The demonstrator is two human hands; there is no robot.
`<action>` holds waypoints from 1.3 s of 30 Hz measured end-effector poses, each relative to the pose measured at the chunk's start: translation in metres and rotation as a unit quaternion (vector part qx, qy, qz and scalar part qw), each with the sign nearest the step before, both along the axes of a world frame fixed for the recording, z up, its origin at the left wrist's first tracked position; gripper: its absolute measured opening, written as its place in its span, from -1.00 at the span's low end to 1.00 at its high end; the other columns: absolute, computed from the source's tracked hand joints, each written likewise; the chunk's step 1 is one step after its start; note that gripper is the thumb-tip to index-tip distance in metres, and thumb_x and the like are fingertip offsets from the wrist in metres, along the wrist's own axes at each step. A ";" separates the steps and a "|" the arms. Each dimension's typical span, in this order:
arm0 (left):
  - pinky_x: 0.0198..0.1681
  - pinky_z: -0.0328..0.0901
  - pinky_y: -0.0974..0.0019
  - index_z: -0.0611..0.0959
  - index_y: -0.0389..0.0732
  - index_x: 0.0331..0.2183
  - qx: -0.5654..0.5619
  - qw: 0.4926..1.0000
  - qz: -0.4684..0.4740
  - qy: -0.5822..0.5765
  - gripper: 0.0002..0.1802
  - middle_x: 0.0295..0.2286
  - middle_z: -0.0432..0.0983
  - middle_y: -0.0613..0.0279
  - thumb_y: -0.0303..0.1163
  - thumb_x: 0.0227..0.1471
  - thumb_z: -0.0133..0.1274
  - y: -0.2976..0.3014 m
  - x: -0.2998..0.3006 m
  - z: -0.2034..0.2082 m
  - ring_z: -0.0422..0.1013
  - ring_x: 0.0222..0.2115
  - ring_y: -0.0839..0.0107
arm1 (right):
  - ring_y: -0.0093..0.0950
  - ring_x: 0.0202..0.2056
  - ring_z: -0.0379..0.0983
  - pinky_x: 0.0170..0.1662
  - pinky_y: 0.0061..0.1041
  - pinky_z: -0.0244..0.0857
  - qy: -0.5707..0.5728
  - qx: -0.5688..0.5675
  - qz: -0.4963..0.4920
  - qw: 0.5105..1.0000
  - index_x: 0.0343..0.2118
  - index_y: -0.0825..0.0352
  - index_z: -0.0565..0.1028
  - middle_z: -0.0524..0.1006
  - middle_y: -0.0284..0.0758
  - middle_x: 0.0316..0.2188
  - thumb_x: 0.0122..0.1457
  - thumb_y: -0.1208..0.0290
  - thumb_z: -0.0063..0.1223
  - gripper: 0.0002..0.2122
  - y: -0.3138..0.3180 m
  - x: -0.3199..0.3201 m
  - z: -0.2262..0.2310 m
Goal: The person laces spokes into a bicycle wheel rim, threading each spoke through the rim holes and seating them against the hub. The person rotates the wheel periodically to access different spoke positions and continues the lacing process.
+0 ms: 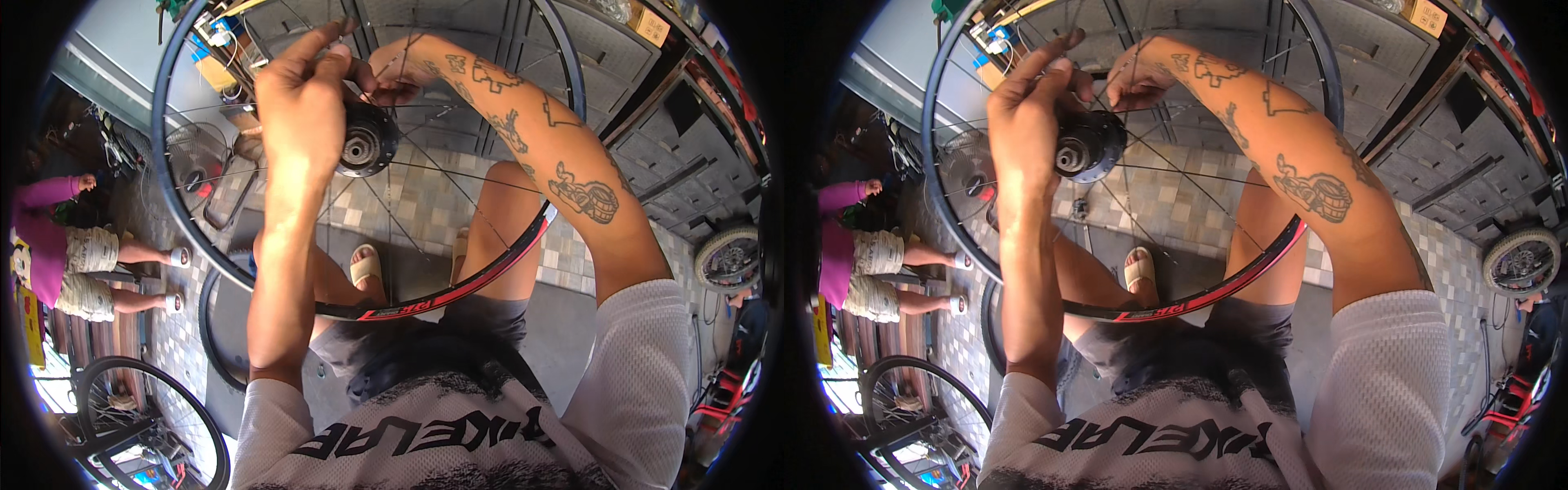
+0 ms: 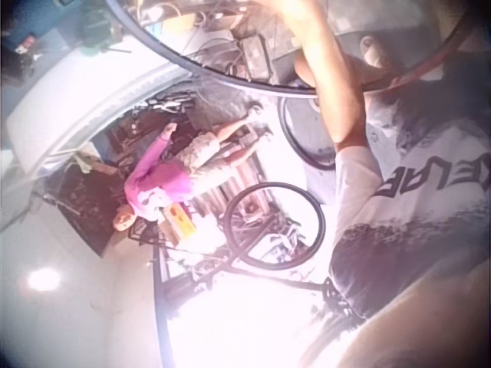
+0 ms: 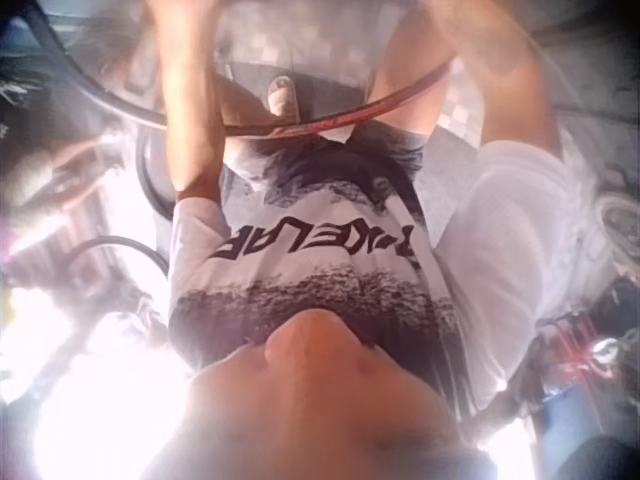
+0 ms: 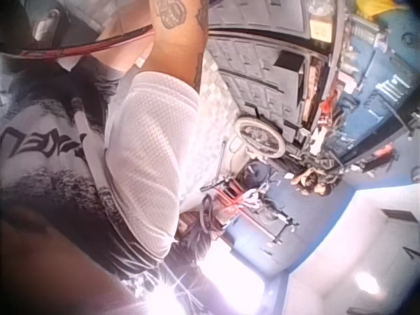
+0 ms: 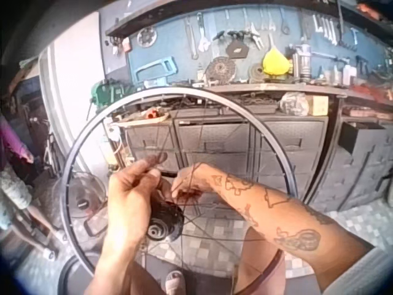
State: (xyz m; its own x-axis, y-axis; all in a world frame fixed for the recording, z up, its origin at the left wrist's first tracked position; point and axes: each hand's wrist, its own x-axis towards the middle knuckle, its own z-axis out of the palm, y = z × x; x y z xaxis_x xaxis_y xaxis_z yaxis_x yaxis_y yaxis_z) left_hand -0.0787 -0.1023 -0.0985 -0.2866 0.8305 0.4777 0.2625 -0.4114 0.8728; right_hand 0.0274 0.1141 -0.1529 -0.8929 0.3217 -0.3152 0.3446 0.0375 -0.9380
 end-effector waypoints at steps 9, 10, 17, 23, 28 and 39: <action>-0.53 0.18 0.49 0.66 -0.36 0.12 -0.172 0.982 0.009 -0.081 -0.60 -0.53 0.61 0.30 -0.49 0.32 -0.02 -0.036 0.016 -0.090 0.32 -0.62 0.67 | -0.59 -0.57 0.43 -0.52 -0.53 0.24 -0.218 -0.041 0.040 0.974 -0.36 0.27 0.63 0.60 -0.41 -0.54 0.29 0.20 0.13 -0.77 -0.062 0.012 -0.126; -0.53 0.15 0.51 0.67 -0.33 0.13 -0.186 0.979 0.006 -0.084 -0.60 -0.51 0.59 0.32 -0.48 0.33 -0.02 -0.039 0.018 -0.098 0.31 -0.62 0.68 | -0.60 -0.57 0.43 -0.52 -0.53 0.23 -0.240 -0.051 0.041 0.969 -0.38 0.26 0.62 0.60 -0.41 -0.54 0.30 0.19 0.10 -0.75 -0.068 0.015 -0.135; -0.49 0.26 0.51 0.57 -0.33 0.17 -0.234 0.962 -0.092 -0.108 -0.59 -0.47 0.67 0.17 -0.43 0.36 -0.05 -0.023 0.008 -0.134 0.40 -0.59 0.66 | -0.69 -0.61 0.30 -0.54 -0.57 0.09 -0.339 -0.035 0.014 0.940 -0.49 0.15 0.49 0.44 -0.59 -0.62 0.39 0.20 -0.09 -0.70 -0.067 0.027 -0.157; -0.22 0.51 0.38 0.53 -0.31 -0.01 -0.287 0.918 -0.262 -0.080 -0.69 -0.28 0.70 0.01 -0.24 0.46 0.01 0.000 -0.024 -0.152 0.62 -0.31 0.44 | -0.70 -0.64 0.26 -0.58 -0.57 0.03 -0.373 -0.045 -0.026 0.926 -0.52 0.14 0.48 0.41 -0.59 -0.66 0.39 0.25 -0.08 -0.70 -0.055 0.024 -0.174; -0.22 0.48 0.38 0.51 -0.34 -0.09 -0.264 0.923 -0.254 -0.116 -0.73 -0.35 0.67 0.08 -0.28 0.47 0.00 0.007 -0.025 -0.172 0.60 -0.29 0.46 | -0.61 -0.68 0.26 -0.65 -0.48 -0.01 -0.321 -0.001 -0.050 0.946 -0.54 0.22 0.51 0.44 -0.48 -0.68 0.37 0.30 -0.08 -0.70 -0.049 0.022 -0.201; -0.30 0.45 0.40 0.52 -0.42 -0.07 -0.222 0.948 -0.188 -0.132 -0.78 -0.31 0.66 0.03 -0.42 0.48 -0.07 0.004 -0.016 -0.183 0.61 -0.36 0.42 | -0.34 -0.57 0.52 -0.55 -0.26 0.33 -0.292 0.212 0.049 0.931 -0.60 0.39 0.62 0.59 -0.20 -0.61 0.00 0.50 0.15 -0.88 -0.047 0.006 -0.220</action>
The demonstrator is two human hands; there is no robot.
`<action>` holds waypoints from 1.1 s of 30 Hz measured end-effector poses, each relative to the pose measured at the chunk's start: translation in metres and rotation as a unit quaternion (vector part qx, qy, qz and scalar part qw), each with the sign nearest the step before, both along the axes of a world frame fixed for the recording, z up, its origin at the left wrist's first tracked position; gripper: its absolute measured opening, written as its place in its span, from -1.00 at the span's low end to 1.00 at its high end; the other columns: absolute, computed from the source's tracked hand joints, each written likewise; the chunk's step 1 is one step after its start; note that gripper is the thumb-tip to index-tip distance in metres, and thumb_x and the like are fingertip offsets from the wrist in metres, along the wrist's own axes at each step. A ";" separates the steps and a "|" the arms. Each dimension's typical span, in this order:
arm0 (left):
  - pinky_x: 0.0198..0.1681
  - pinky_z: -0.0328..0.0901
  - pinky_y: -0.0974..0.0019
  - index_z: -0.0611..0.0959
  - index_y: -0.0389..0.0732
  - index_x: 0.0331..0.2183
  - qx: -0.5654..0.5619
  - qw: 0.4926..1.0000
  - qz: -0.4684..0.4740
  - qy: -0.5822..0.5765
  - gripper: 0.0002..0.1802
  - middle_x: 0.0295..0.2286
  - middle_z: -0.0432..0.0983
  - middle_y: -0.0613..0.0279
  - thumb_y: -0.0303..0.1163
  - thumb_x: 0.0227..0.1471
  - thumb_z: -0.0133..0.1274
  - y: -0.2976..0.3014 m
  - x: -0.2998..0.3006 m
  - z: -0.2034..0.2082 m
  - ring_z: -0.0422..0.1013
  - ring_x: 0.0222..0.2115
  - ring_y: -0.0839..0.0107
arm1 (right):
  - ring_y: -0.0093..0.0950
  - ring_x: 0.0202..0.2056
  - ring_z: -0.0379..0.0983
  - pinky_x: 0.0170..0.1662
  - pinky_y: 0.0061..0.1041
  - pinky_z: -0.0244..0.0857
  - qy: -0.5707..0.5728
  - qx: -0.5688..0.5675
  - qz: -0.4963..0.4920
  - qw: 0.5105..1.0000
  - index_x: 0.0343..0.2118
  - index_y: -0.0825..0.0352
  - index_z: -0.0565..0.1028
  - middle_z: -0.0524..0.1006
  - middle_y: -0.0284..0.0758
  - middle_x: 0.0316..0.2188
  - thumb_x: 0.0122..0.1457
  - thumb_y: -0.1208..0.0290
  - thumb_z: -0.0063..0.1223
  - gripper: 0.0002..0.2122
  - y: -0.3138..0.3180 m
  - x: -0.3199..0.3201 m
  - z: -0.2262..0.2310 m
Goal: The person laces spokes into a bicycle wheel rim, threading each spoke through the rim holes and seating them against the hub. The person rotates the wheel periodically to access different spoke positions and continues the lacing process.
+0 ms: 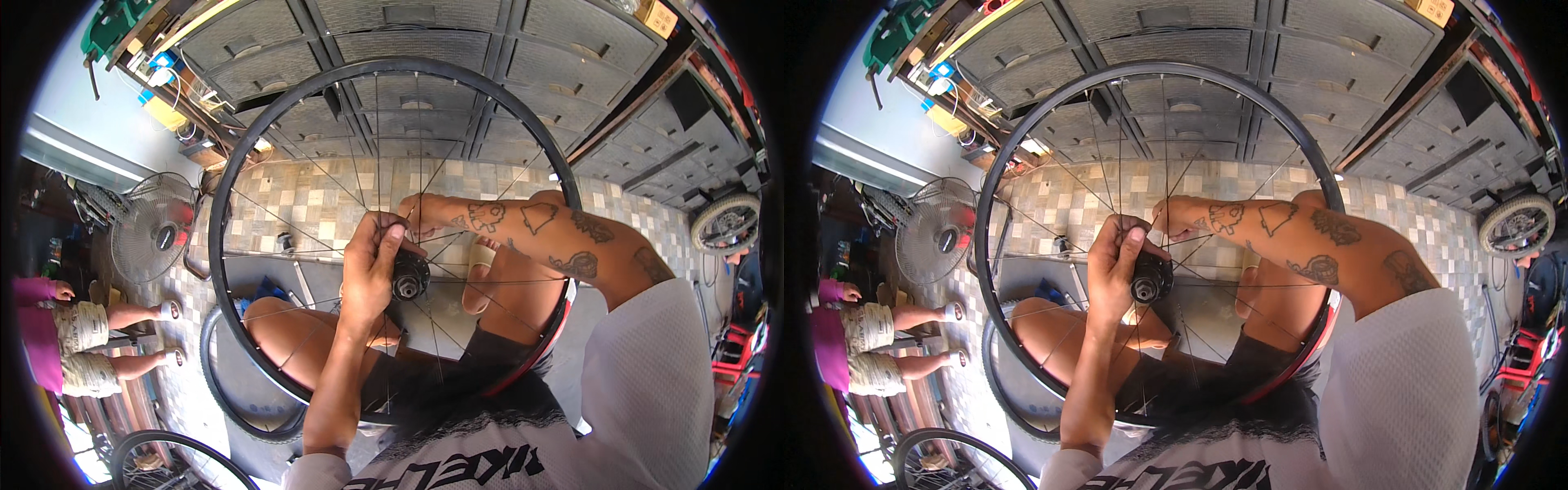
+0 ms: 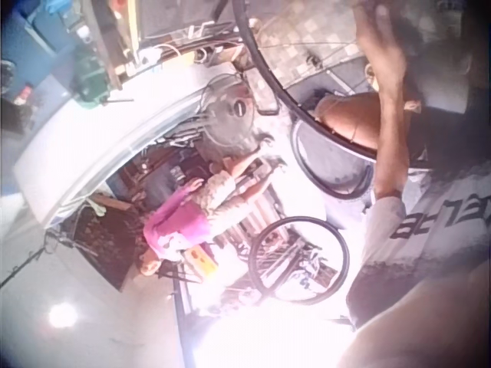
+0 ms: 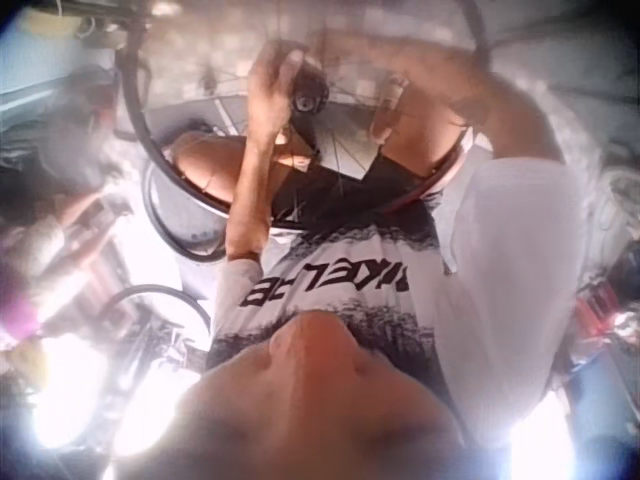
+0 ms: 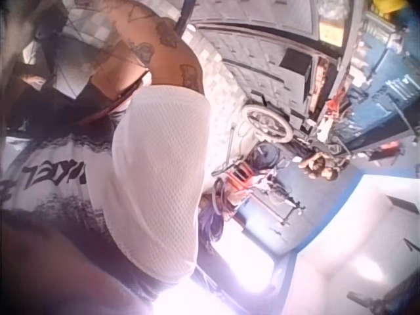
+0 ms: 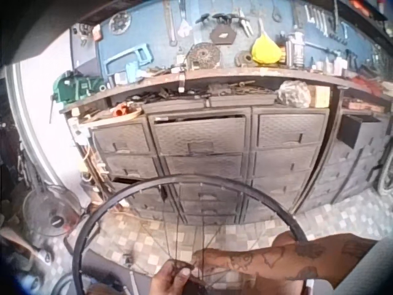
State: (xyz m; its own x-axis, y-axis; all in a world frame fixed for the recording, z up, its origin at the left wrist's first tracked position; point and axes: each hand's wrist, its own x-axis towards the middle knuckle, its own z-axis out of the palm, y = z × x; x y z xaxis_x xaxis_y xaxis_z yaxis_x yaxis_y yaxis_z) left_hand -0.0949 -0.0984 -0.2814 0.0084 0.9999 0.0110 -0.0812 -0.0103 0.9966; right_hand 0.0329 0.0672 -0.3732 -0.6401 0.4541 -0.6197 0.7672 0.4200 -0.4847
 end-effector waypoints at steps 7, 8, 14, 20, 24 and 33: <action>-0.28 0.41 0.43 0.53 -0.41 -0.03 0.011 0.999 0.012 0.034 -0.68 -0.39 0.66 0.07 -0.29 0.49 -0.06 0.000 0.003 0.001 0.54 -0.42 0.49 | -0.20 -0.36 0.71 -0.36 -0.13 0.54 -0.053 0.222 -0.038 0.973 -0.27 0.42 0.69 0.71 -0.09 -0.42 0.18 0.47 0.10 -0.82 0.034 0.001 0.000; -0.28 0.41 0.43 0.53 -0.41 -0.02 0.022 0.999 0.023 0.038 -0.67 -0.39 0.66 0.08 -0.29 0.49 -0.06 0.000 0.004 0.001 0.54 -0.41 0.50 | -0.25 -0.39 0.71 -0.41 -0.14 0.53 -0.069 0.219 -0.012 0.973 -0.24 0.40 0.68 0.71 -0.15 -0.44 0.21 0.50 0.08 -0.83 0.042 0.000 -0.001; -0.38 0.24 0.56 0.55 -0.40 0.12 0.029 0.993 0.095 0.061 -0.53 -0.37 0.66 0.23 -0.17 0.46 0.02 -0.002 0.009 0.001 0.35 -0.48 0.69 | -0.48 -0.59 0.60 -0.61 -0.47 0.46 0.017 -0.236 -0.365 0.901 -0.23 0.35 0.56 0.67 -0.30 -0.50 0.47 0.42 -0.23 -0.74 0.067 0.027 -0.012; -0.37 0.26 0.55 0.54 -0.38 0.12 0.057 0.989 0.112 0.079 -0.56 -0.38 0.66 0.22 -0.20 0.46 0.02 -0.005 0.010 0.003 0.38 -0.48 0.68 | -0.39 -0.49 0.67 -0.52 -0.37 0.53 0.162 -0.060 -0.568 0.805 -0.41 0.40 0.58 0.69 -0.20 -0.46 0.38 0.53 -0.10 -0.76 0.112 0.063 0.011; -0.26 0.43 0.44 0.53 -0.36 0.13 0.040 0.993 0.099 0.046 -0.63 -0.38 0.65 0.21 -0.30 0.46 0.00 -0.006 0.008 0.003 0.53 -0.38 0.55 | -0.21 -0.34 0.72 -0.39 -0.26 0.58 -0.001 0.376 -0.140 0.916 -0.31 0.52 0.63 0.69 -0.07 -0.43 0.20 0.65 0.01 -0.85 0.087 0.074 0.045; -0.35 0.27 0.53 0.55 -0.38 0.10 0.038 0.991 0.119 0.036 -0.60 -0.44 0.63 0.26 -0.26 0.44 0.05 -0.008 0.003 0.001 0.41 -0.46 0.66 | -0.03 -0.31 0.64 -0.33 -0.11 0.50 -0.164 0.174 0.020 0.971 -0.20 0.57 0.64 0.66 0.07 -0.37 0.08 0.64 -0.02 -0.74 0.015 0.075 0.118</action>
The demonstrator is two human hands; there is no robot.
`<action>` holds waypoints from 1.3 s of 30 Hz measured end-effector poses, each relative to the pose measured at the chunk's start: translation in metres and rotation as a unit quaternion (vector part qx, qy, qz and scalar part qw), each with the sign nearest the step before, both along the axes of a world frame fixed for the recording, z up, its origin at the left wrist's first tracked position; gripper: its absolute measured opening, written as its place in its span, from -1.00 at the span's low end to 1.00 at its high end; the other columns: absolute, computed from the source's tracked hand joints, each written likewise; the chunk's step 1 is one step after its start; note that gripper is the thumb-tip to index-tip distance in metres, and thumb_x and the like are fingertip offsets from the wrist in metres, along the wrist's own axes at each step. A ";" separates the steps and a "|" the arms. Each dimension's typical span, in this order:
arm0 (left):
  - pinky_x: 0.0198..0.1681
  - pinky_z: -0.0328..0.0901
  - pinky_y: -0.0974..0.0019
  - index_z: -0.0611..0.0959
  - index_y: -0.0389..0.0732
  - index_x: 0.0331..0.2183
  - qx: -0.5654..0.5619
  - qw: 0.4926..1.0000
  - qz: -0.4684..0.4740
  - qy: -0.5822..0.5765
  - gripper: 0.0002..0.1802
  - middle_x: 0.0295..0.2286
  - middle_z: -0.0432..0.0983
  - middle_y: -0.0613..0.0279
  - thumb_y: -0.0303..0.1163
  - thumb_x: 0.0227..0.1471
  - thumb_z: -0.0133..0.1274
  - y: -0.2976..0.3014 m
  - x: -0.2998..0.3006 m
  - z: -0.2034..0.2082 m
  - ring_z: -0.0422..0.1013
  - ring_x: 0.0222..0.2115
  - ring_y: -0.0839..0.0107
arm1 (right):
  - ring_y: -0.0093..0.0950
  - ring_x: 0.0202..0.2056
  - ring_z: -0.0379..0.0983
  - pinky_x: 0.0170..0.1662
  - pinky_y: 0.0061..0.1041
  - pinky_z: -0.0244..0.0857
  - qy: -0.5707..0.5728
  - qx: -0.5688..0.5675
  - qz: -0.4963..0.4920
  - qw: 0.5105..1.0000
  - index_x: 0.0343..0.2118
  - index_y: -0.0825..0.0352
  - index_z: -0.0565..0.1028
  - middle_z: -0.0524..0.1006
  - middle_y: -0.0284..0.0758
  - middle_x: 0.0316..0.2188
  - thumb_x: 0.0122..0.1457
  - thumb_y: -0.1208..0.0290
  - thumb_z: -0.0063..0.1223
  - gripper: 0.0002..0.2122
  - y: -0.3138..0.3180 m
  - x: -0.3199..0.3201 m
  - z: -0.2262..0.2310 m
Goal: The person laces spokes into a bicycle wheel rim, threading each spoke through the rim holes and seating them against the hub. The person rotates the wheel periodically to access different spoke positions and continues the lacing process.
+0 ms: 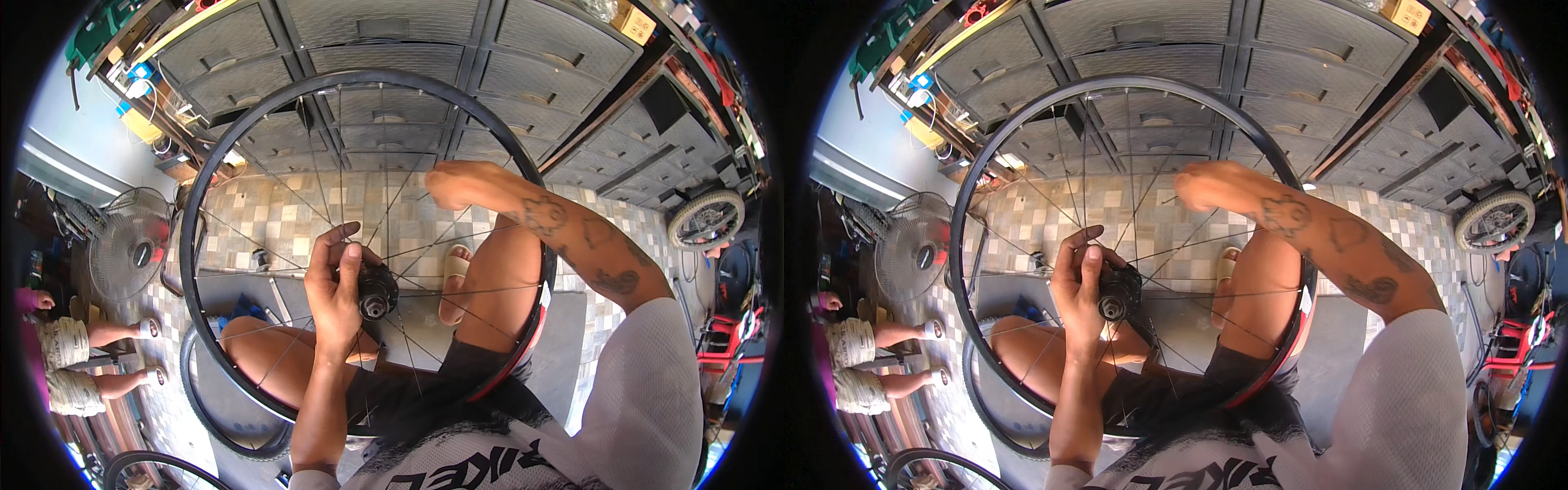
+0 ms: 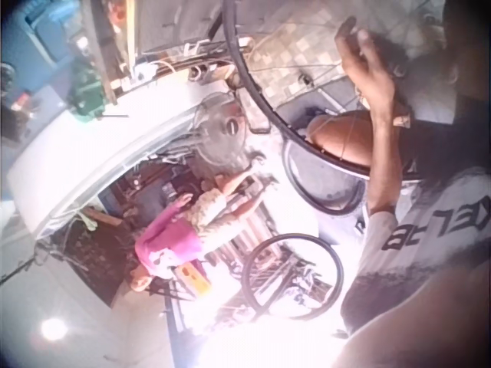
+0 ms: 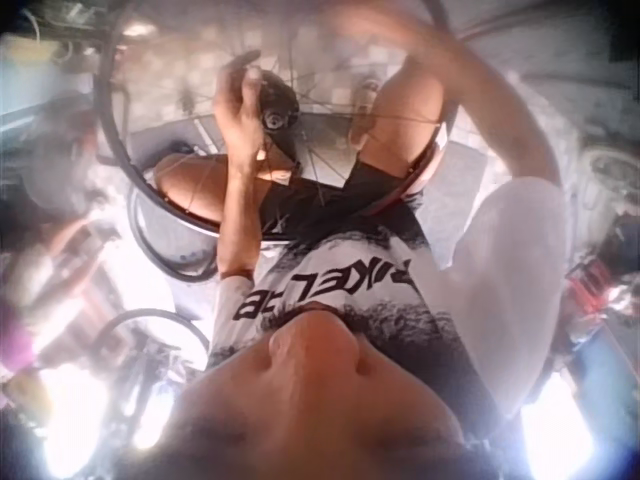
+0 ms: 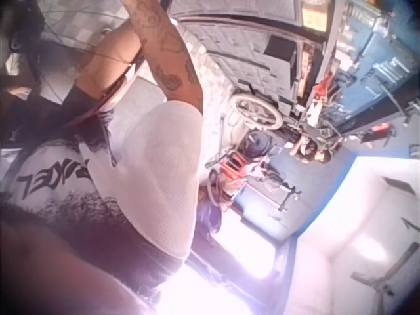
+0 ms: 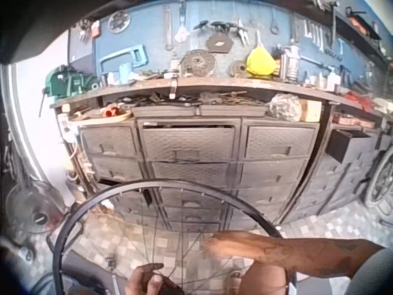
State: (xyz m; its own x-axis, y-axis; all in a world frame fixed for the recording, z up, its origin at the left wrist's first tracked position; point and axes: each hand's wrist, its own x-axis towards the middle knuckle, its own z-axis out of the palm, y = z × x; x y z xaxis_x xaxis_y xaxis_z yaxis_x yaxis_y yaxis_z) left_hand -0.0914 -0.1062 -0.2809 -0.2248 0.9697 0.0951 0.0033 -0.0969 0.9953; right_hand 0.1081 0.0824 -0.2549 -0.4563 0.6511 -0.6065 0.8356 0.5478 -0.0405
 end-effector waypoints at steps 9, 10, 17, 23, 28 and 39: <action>-0.06 0.37 0.19 0.64 -0.32 0.05 0.199 0.915 0.101 0.337 -0.52 -0.04 0.57 0.02 -0.39 0.13 0.35 -0.008 -0.011 0.066 0.45 -0.07 0.16 | -0.29 -0.44 0.67 -0.37 -0.36 0.48 0.515 0.036 0.012 0.856 0.04 0.29 0.60 0.66 -0.22 -0.40 0.42 0.31 0.11 -0.76 -0.070 0.026 0.082; -0.10 0.39 0.19 0.64 -0.32 0.06 0.185 0.935 0.061 0.295 -0.50 -0.06 0.58 0.03 -0.40 0.10 0.38 -0.010 -0.007 0.074 0.48 -0.10 0.18 | -0.38 -0.43 0.68 -0.41 -0.42 0.47 0.564 0.039 0.023 0.825 0.01 0.28 0.60 0.65 -0.27 -0.42 0.40 0.29 0.15 -0.77 -0.082 0.019 0.092; 0.16 0.34 0.25 0.53 -0.53 0.15 0.214 0.953 0.121 0.178 -0.44 0.01 0.60 -0.05 -0.35 0.28 0.26 -0.016 0.000 0.094 0.52 0.00 0.27 | -0.45 -0.61 0.58 -0.57 -0.43 0.45 0.727 0.222 0.143 0.634 -0.38 0.38 0.51 0.66 -0.28 -0.53 0.34 0.38 0.15 -0.81 -0.107 -0.042 0.101; 0.17 0.38 0.22 0.57 -0.39 0.12 0.264 0.795 0.176 0.516 -0.50 0.10 0.54 0.05 -0.24 0.31 0.18 -0.020 -0.029 0.072 0.48 0.09 0.34 | -0.43 -0.51 0.54 -0.52 -0.39 0.38 0.727 0.301 0.144 0.600 -0.23 0.13 0.58 0.50 -0.40 -0.55 0.30 0.20 0.24 -0.85 -0.118 -0.051 0.103; -0.17 0.52 0.33 0.56 -0.35 0.00 0.245 0.922 0.111 0.279 -0.70 -0.17 0.66 0.02 -0.44 0.30 0.18 -0.021 -0.030 0.077 0.59 -0.21 0.30 | -0.15 -0.13 0.59 -0.09 -0.21 0.50 0.732 0.290 -0.037 0.616 -0.10 0.49 0.55 0.57 -0.04 -0.24 0.14 0.44 0.32 -0.68 -0.117 -0.045 0.057; -0.11 0.57 0.16 0.32 -0.33 -0.12 0.273 0.919 0.030 0.282 -0.69 -0.27 0.64 -0.33 -0.62 0.26 0.14 -0.065 -0.014 0.063 0.66 -0.22 0.02 | -0.10 0.05 0.38 0.34 -0.02 0.13 0.455 0.291 -0.146 0.829 0.29 0.52 0.35 0.44 -0.13 -0.08 -0.18 0.10 0.57 -0.03 -0.195 -0.039 -0.043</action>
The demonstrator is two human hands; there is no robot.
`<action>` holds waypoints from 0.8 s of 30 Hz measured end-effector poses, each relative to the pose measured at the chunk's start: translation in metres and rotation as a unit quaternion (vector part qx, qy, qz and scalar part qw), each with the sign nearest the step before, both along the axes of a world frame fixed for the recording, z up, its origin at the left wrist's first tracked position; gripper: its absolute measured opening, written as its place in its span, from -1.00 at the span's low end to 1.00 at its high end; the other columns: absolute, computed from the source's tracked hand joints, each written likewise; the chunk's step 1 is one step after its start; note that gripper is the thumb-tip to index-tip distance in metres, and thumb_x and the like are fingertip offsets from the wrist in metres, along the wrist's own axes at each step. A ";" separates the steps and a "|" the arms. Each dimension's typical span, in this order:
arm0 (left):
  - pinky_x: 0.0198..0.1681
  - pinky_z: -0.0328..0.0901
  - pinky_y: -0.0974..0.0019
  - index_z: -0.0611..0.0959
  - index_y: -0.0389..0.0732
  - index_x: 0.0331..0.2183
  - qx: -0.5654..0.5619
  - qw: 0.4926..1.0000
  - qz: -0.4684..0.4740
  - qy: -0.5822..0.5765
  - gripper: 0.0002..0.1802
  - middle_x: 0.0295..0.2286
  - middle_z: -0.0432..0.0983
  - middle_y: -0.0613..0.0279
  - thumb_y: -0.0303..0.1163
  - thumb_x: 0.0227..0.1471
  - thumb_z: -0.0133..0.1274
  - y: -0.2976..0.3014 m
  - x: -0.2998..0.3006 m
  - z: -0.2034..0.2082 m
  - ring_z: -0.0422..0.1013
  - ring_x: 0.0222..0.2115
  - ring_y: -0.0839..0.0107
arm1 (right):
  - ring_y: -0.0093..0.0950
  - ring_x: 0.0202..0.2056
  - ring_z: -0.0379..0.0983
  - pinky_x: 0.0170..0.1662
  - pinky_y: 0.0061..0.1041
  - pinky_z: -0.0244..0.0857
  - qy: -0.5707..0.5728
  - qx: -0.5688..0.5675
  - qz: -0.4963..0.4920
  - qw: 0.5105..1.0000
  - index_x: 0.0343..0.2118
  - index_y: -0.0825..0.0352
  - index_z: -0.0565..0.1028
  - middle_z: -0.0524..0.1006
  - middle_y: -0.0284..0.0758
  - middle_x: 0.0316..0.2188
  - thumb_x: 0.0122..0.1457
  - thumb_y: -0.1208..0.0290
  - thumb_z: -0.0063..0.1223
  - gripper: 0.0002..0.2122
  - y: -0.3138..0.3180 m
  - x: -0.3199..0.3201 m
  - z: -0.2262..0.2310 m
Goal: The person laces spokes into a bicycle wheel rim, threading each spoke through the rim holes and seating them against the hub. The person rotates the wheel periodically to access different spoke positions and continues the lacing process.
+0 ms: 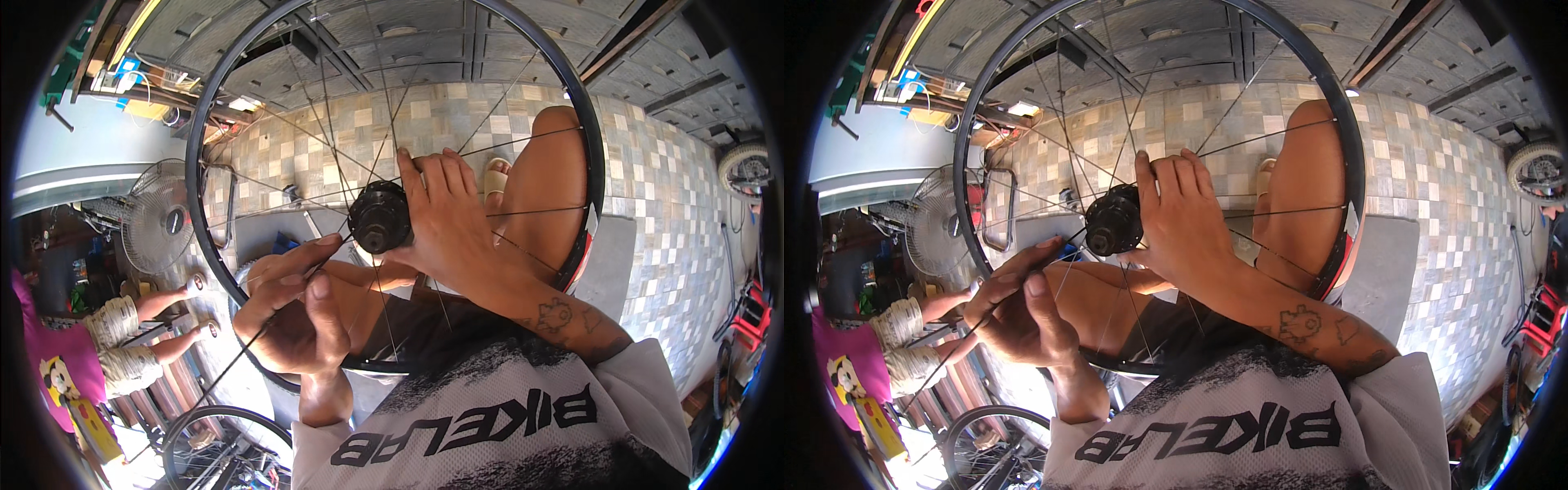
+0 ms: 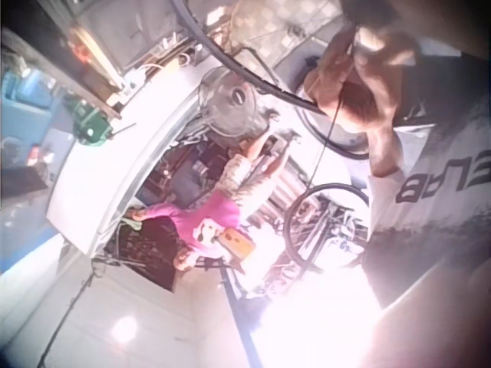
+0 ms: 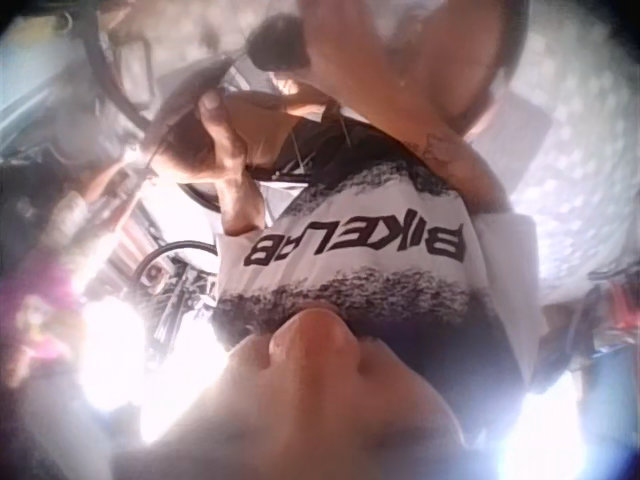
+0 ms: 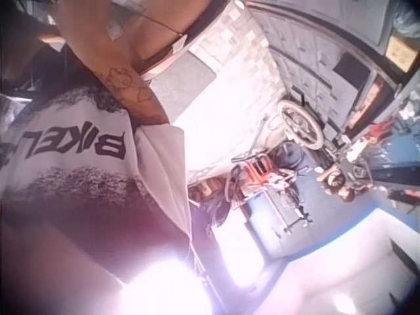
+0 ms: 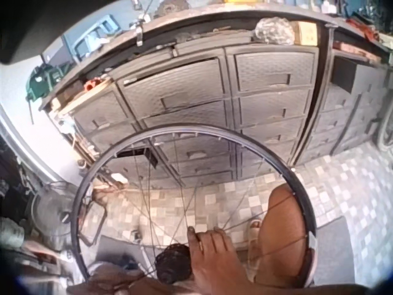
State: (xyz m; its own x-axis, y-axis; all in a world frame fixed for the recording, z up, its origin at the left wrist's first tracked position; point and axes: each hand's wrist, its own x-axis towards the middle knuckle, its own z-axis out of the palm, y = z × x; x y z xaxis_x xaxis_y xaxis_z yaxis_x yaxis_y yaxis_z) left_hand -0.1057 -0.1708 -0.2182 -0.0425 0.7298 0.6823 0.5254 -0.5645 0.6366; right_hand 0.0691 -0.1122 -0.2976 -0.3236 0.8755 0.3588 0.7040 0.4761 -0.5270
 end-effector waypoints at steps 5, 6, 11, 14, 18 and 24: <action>-0.08 0.62 0.01 0.31 -0.36 -0.08 0.000 0.999 -0.021 0.031 -0.73 -0.26 0.61 -0.40 -0.65 0.29 0.06 -0.013 -0.004 -0.007 0.67 -0.22 -0.09 | -0.17 -0.04 0.36 0.21 -0.08 0.17 0.038 0.058 -0.045 0.997 0.21 0.43 0.50 0.41 -0.19 -0.19 -0.27 0.24 0.54 -0.14 -0.001 -0.005 -0.010; -0.08 0.61 0.01 0.31 -0.36 -0.08 -0.008 0.999 -0.016 0.050 -0.72 -0.26 0.61 -0.40 -0.67 0.28 0.06 -0.015 -0.006 -0.007 0.66 -0.21 -0.09 | -0.18 -0.06 0.36 0.21 -0.09 0.17 0.028 0.055 -0.044 0.997 0.21 0.39 0.51 0.41 -0.21 -0.21 -0.26 0.26 0.54 -0.16 -0.003 -0.004 -0.011; -0.04 0.59 0.01 0.31 -0.37 -0.06 -0.014 0.998 -0.055 0.032 -0.69 -0.24 0.61 -0.41 -0.75 0.25 0.05 -0.016 -0.015 -0.012 0.66 -0.18 -0.07 | -0.22 -0.11 0.35 0.17 -0.14 0.16 -0.005 0.048 -0.036 0.998 0.24 0.31 0.53 0.38 -0.25 -0.26 -0.19 0.32 0.50 -0.21 -0.008 -0.009 -0.016; -0.04 0.57 0.05 0.33 -0.37 -0.08 -0.012 0.997 -0.066 0.027 -0.70 -0.23 0.62 -0.40 -0.76 0.24 0.05 -0.016 -0.016 -0.016 0.67 -0.19 -0.05 | -0.22 -0.14 0.36 0.09 -0.15 0.15 -0.015 0.057 -0.049 0.997 0.25 0.27 0.54 0.37 -0.27 -0.29 -0.13 0.18 0.49 -0.23 -0.008 -0.011 -0.017; -0.11 0.55 0.13 0.36 -0.36 -0.11 0.010 0.996 -0.083 0.018 -0.71 -0.25 0.64 -0.36 -0.77 0.21 0.08 -0.012 -0.014 -0.016 0.68 -0.23 -0.01 | -0.22 -0.14 0.36 0.10 -0.16 0.14 -0.003 0.051 -0.038 0.998 0.24 0.28 0.55 0.37 -0.26 -0.29 -0.12 0.24 0.46 -0.26 -0.008 -0.010 -0.012; -0.27 0.59 0.14 0.54 -0.38 -0.17 0.044 0.994 -0.090 0.042 -0.69 -0.34 0.66 -0.19 -0.78 0.04 0.22 -0.003 -0.010 -0.001 0.69 -0.26 -0.05 | -0.22 -0.12 0.36 0.14 -0.16 0.15 -0.016 0.027 -0.037 0.999 0.23 0.30 0.54 0.37 -0.25 -0.27 -0.16 0.30 0.46 -0.24 -0.009 -0.008 0.000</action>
